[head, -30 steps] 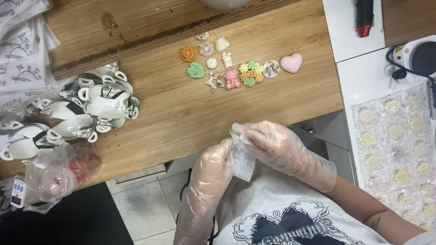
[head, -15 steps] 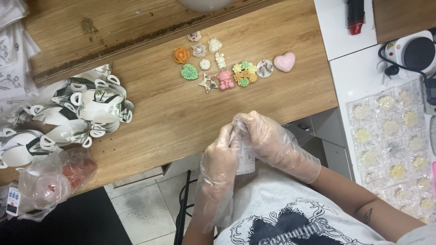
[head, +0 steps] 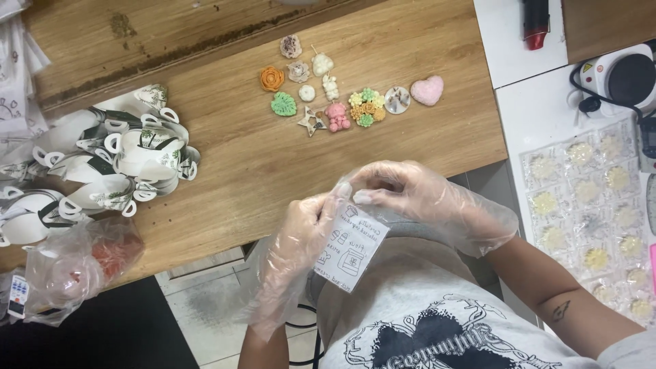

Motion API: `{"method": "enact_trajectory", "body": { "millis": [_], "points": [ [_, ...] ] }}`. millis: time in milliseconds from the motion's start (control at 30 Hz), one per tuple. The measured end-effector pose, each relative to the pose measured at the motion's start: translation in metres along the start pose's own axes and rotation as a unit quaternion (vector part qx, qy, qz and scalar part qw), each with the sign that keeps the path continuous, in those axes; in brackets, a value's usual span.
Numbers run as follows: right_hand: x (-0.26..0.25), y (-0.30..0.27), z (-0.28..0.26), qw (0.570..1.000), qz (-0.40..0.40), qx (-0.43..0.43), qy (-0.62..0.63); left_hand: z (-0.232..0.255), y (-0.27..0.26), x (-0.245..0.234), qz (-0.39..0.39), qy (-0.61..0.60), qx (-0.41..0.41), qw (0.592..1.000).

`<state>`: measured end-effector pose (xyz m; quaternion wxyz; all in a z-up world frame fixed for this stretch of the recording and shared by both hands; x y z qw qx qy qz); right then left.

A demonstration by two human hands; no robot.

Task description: The person places flower-shaped and heart-shaped candles into small plastic bags, then arranges the bags on a white tray and places additional candles onto a wooden surface.

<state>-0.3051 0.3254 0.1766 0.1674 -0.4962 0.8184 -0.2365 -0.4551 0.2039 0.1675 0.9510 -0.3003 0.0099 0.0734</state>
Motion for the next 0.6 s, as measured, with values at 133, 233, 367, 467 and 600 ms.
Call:
{"method": "enact_trajectory", "body": {
  "millis": [133, 233, 367, 467, 600],
  "points": [
    [-0.003, 0.001, 0.009, 0.997, -0.076, -0.008, 0.018, -0.021, 0.007, -0.008, 0.02, -0.022, 0.084, 0.996],
    [-0.004, 0.002, 0.014, 0.99, -0.109, 0.001, 0.091, -0.013, 0.005, -0.013, 0.027, -0.034, 0.097, 0.994],
    [-0.005, -0.001, 0.012, 0.995, -0.068, 0.053, 0.054, -0.006, 0.005, -0.014, 0.013, -0.019, 0.067, 0.997],
    [-0.004, -0.005, 0.0, 0.996, -0.029, 0.071, 0.05, 0.014, -0.002, -0.015, 0.016, 0.012, 0.082, 0.996],
    [-0.008, 0.006, 0.019, 0.996, -0.075, -0.008, 0.05, 0.03, -0.006, -0.014, 0.037, 0.083, 0.078, 0.993]
  ]
}}
Point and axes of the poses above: each hand's wrist, its own y-axis towards the middle knuckle, its own x-axis out of the palm, z = x × y, the point moved 4 cm from there along y, towards the middle knuckle, and after that the axes turned 2 degrees about x, right-handed, at the moved point
